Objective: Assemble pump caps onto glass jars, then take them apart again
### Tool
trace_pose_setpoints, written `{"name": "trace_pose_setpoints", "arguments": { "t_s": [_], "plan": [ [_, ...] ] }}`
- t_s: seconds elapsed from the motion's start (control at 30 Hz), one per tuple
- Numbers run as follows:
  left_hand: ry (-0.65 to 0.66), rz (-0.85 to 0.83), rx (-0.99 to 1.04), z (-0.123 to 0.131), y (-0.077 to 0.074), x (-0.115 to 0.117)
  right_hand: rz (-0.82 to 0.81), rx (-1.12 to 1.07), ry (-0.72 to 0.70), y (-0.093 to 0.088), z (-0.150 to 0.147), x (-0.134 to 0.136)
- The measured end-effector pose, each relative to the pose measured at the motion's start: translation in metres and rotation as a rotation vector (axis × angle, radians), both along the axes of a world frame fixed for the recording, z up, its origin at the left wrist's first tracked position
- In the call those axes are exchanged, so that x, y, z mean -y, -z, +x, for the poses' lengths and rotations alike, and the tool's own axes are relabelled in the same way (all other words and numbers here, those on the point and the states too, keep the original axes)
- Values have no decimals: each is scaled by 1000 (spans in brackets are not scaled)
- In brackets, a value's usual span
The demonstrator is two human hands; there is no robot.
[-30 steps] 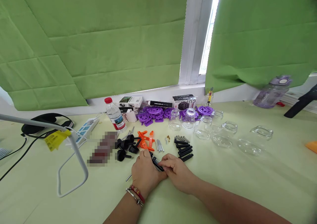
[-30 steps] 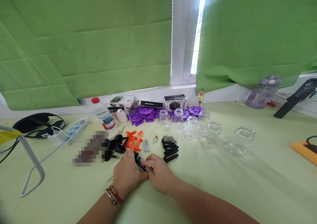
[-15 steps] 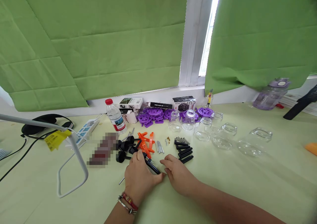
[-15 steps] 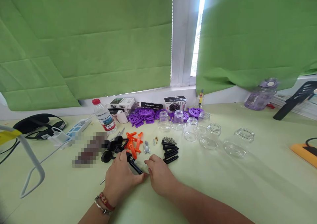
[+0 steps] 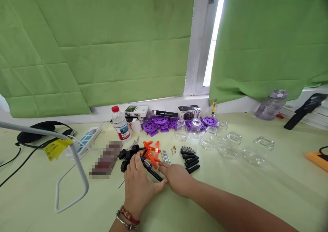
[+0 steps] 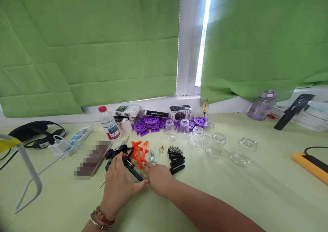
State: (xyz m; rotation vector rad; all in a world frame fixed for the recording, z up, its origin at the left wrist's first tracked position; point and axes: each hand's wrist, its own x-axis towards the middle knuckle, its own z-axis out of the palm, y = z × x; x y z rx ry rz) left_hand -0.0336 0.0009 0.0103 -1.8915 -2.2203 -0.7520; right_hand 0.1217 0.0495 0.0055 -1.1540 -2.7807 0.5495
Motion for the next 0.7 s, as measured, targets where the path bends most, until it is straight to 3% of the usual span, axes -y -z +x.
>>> {"name": "trace_pose_setpoints", "arguments": {
  "t_s": [0.1, 0.2, 0.37, 0.53, 0.7],
  "plan": [
    [9, -1, 15, -1, -2, 0, 25, 53, 41, 4, 13, 9],
    [32, -9, 25, 0, -2, 1, 31, 112, 174, 6, 26, 12],
    [89, 23, 38, 4, 2, 2, 9, 40, 331, 5, 22, -3],
    [118, 13, 65, 6, 5, 2, -14, -50, 358, 0, 11, -13],
    [127, -31, 96, 8, 2, 3, -17, -100, 293, 6, 26, -1]
  ]
}}
